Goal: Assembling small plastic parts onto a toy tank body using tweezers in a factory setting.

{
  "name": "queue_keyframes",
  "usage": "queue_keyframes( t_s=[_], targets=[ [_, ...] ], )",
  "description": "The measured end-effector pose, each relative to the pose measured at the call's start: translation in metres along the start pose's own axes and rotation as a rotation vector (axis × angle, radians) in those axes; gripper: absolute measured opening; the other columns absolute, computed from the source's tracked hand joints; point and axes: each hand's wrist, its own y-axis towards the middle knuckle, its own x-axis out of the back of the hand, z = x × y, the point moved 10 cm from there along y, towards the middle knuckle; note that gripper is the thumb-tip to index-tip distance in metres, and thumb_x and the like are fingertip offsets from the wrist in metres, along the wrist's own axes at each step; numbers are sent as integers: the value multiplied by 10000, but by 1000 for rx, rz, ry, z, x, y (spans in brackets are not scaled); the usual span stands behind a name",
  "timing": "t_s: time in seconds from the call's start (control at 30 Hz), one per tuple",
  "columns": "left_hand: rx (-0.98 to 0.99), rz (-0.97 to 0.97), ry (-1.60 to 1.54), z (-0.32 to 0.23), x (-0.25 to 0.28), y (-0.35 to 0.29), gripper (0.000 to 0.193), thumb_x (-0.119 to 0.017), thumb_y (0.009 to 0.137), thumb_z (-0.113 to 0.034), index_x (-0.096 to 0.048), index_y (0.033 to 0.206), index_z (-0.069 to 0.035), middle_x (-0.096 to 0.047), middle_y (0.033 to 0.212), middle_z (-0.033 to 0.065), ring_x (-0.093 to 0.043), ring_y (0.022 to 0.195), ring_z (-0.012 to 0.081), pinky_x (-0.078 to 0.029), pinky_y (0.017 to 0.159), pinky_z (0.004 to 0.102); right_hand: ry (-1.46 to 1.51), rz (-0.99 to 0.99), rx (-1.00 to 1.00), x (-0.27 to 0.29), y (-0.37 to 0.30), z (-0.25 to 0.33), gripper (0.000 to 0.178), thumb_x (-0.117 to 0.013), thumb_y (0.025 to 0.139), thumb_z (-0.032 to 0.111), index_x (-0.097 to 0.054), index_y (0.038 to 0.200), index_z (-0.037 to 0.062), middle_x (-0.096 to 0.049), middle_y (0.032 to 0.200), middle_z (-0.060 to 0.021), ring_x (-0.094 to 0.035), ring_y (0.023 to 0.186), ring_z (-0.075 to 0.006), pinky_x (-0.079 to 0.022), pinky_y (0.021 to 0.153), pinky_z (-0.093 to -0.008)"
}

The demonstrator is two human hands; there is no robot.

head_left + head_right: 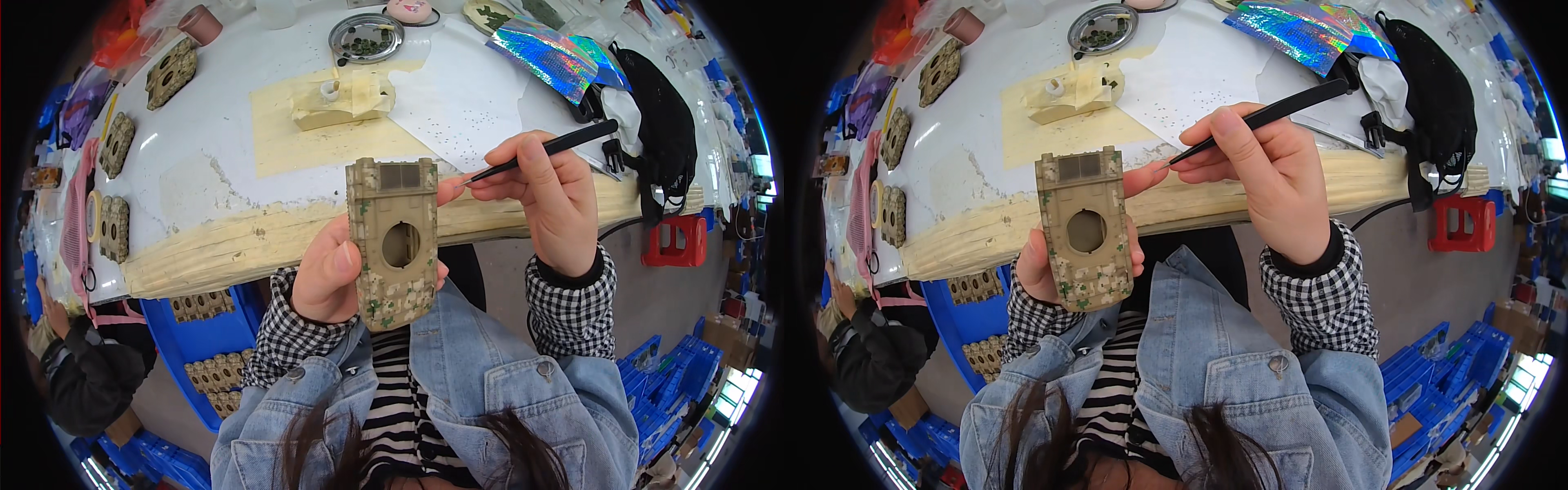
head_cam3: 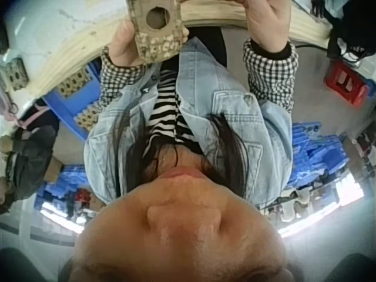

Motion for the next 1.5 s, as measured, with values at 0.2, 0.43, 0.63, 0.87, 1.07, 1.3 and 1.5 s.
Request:
queue_keyframes(
  t_s=[0.2, 0.43, 0.63, 0.87, 1.07, 1.3, 1.5],
  targets=[
    [6, 10, -11, 1, 1, 1, 868, -607, 807, -465, -209, 1351, 82, -247, 1415, 236, -562, 1032, 287, -480, 866, 391, 3, 1, 1, 0, 0, -1, 339, -391, 972, 237, -543, 948, -65, -620, 864, -151, -656, 770, -207, -542, 718, -288],
    [-99, -52, 48, -3, 1, 7, 922, -516, 814, -577, -144, 1388, 41, -145, 1380, 376, -601, 916, 236, -548, 731, 329, 39, -14, 8, 3, 1, -2, 344, -372, 978, 239, -538, 942, -60, -609, 873, -134, -656, 795, -230, -547, 718, -299],
    [-102, 72, -116, -1, -7, 6, 754, -470, 891, -466, -147, 1393, -6, -228, 1419, 236, -463, 1176, 300, -391, 983, 420, 105, -124, 144, 7, -8, 16, 349, -408, 968, 236, -558, 924, -76, -607, 872, -140, -651, 782, -212, -541, 724, -285],
    [-142, -17, -373, 4, -1, 10, 618, -363, 936, -432, -200, 1376, -29, -276, 1409, 192, -300, 1309, 283, -311, 1062, 398, -43, -2, 455, -25, -31, 46, 271, -427, 956, 165, -577, 916, -58, -611, 919, -142, -605, 881, -196, -473, 826, -314],
    [-155, -30, -412, 3, 0, 7, 603, -268, 941, -470, -210, 1381, -61, -305, 1396, 148, -338, 1284, 276, -340, 1057, 430, -120, 50, 466, -43, -28, 46, 217, -469, 934, 140, -608, 931, -27, -628, 936, -112, -588, 894, -193, -428, 901, -338],
    [-164, -24, -523, 7, 6, 6, 592, -264, 945, -462, -215, 1381, -64, -292, 1398, 154, -339, 1280, 294, -354, 1051, 455, -144, 71, 444, -50, -26, 42, 219, -473, 934, 142, -613, 947, -25, -628, 932, -92, -583, 938, -195, -408, 932, -346],
    [-165, -51, -476, 5, 6, 6, 585, -271, 947, -455, -226, 1376, -60, -297, 1393, 157, -343, 1277, 297, -362, 1048, 444, -162, 71, 429, -52, -25, 43, 219, -482, 932, 147, -616, 945, -25, -626, 921, -85, -585, 928, -191, -407, 928, -334]
  ],
)
